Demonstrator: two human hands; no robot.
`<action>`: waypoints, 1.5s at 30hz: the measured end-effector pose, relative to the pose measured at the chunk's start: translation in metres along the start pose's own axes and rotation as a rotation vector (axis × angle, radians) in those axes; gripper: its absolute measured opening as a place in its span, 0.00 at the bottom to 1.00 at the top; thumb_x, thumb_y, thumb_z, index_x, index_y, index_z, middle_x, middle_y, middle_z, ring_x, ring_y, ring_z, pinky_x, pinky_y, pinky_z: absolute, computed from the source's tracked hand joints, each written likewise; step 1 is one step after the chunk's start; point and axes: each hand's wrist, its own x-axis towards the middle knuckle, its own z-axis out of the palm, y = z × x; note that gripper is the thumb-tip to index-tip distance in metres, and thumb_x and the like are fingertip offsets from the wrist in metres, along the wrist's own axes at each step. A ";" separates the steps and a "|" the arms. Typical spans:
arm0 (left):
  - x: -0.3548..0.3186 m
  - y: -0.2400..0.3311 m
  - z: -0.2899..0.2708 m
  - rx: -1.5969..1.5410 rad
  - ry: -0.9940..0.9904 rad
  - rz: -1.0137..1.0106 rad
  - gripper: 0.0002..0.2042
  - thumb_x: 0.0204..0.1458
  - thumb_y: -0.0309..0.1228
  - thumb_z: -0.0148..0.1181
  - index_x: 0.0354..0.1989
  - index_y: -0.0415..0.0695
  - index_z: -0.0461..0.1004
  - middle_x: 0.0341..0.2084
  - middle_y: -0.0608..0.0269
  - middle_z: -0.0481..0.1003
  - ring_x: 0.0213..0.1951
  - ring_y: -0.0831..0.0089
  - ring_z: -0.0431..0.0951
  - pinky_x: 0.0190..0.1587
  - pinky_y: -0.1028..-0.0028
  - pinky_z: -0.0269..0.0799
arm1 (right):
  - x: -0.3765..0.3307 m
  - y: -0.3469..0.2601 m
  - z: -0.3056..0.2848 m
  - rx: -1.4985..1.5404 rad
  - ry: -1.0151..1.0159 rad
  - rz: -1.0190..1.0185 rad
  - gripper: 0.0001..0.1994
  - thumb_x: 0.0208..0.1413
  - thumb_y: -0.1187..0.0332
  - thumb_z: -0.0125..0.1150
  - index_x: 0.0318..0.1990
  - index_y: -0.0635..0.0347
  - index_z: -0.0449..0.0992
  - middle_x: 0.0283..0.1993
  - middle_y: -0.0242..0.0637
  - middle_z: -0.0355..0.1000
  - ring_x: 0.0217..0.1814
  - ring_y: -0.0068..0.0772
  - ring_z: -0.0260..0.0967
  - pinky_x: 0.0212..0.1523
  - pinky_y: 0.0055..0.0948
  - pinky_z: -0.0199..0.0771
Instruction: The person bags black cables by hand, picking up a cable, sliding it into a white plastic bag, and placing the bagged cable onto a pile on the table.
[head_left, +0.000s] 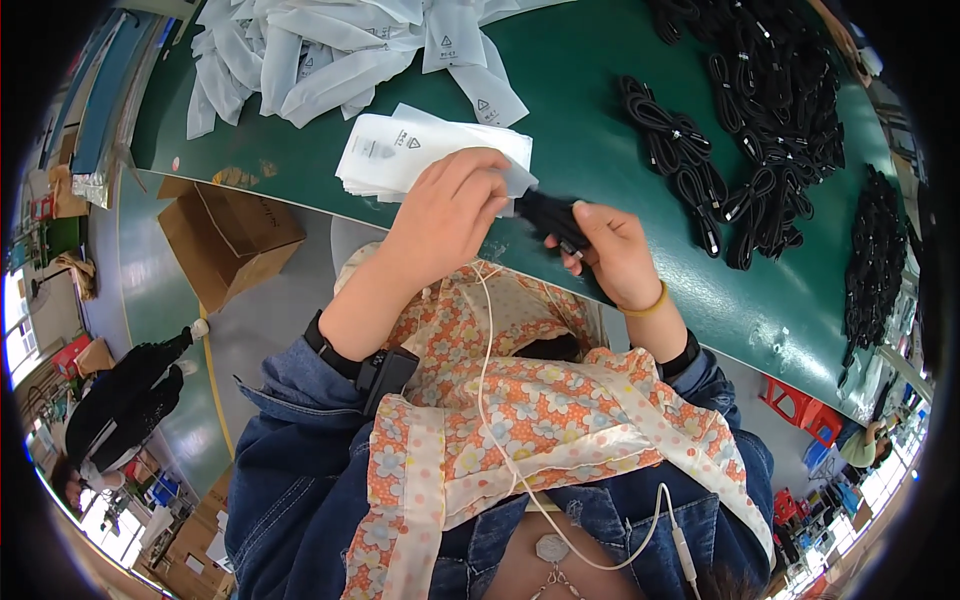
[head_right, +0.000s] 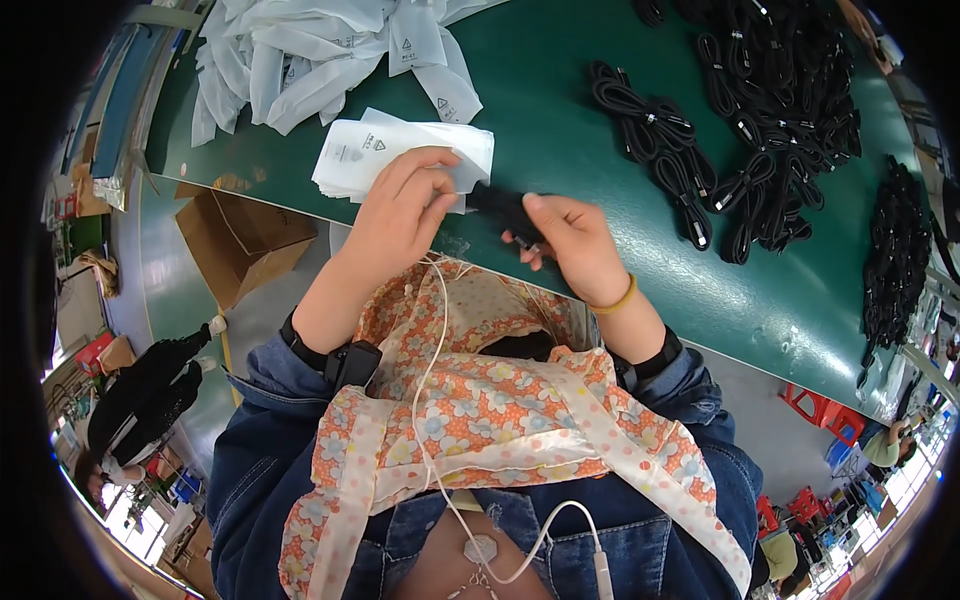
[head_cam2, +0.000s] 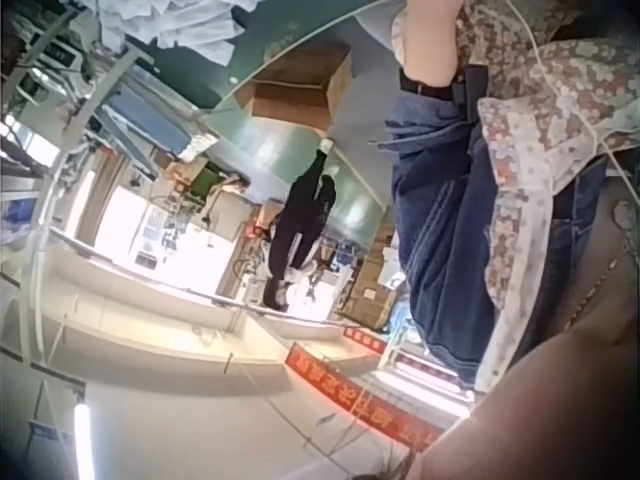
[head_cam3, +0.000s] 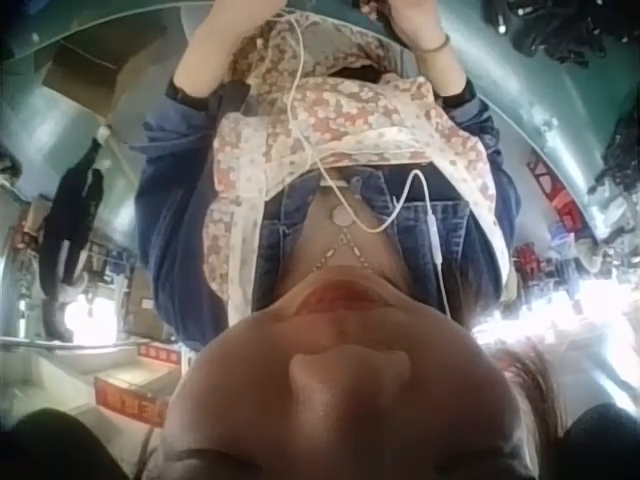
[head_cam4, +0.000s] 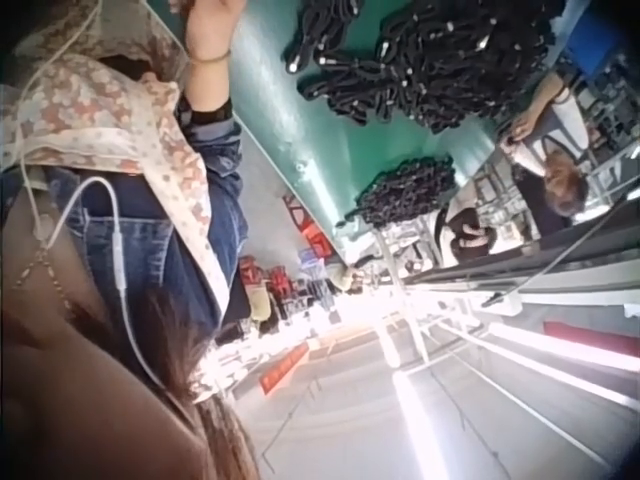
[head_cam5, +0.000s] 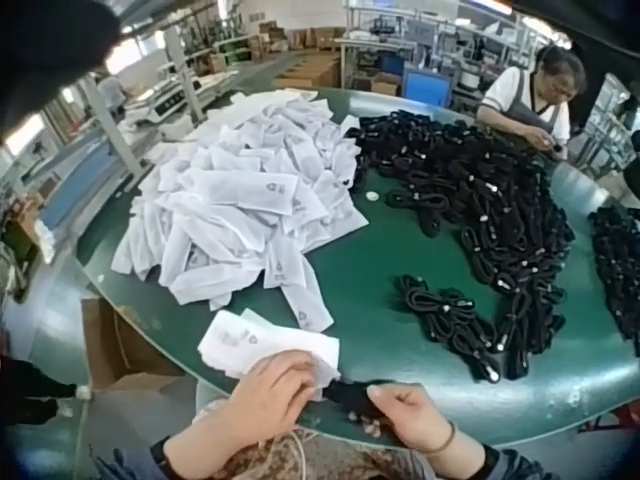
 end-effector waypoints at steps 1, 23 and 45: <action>0.001 0.002 0.001 0.016 0.001 0.027 0.06 0.48 0.23 0.56 0.33 0.41 0.66 0.42 0.57 0.70 0.42 0.56 0.72 0.45 0.65 0.67 | 0.000 0.000 0.004 0.012 -0.039 0.022 0.18 0.65 0.61 0.45 0.41 0.69 0.74 0.32 0.38 0.74 0.24 0.20 0.65 0.24 0.18 0.65; -0.001 0.029 -0.017 -0.744 0.245 -0.123 0.05 0.57 0.27 0.50 0.38 0.39 0.68 0.36 0.55 0.68 0.40 0.62 0.70 0.46 0.69 0.66 | -0.042 -0.099 0.035 -1.338 -0.205 -1.201 0.15 0.42 0.89 0.56 0.39 0.68 0.74 0.35 0.45 0.68 0.36 0.46 0.66 0.38 0.35 0.69; 0.066 -0.071 -0.073 0.192 0.555 -0.205 0.15 0.47 0.26 0.63 0.43 0.39 0.70 0.43 0.52 0.67 0.44 0.64 0.71 0.46 0.67 0.67 | -0.005 -0.064 -0.082 -1.373 0.665 -0.918 0.11 0.49 0.76 0.59 0.42 0.63 0.75 0.38 0.42 0.72 0.41 0.46 0.70 0.42 0.35 0.70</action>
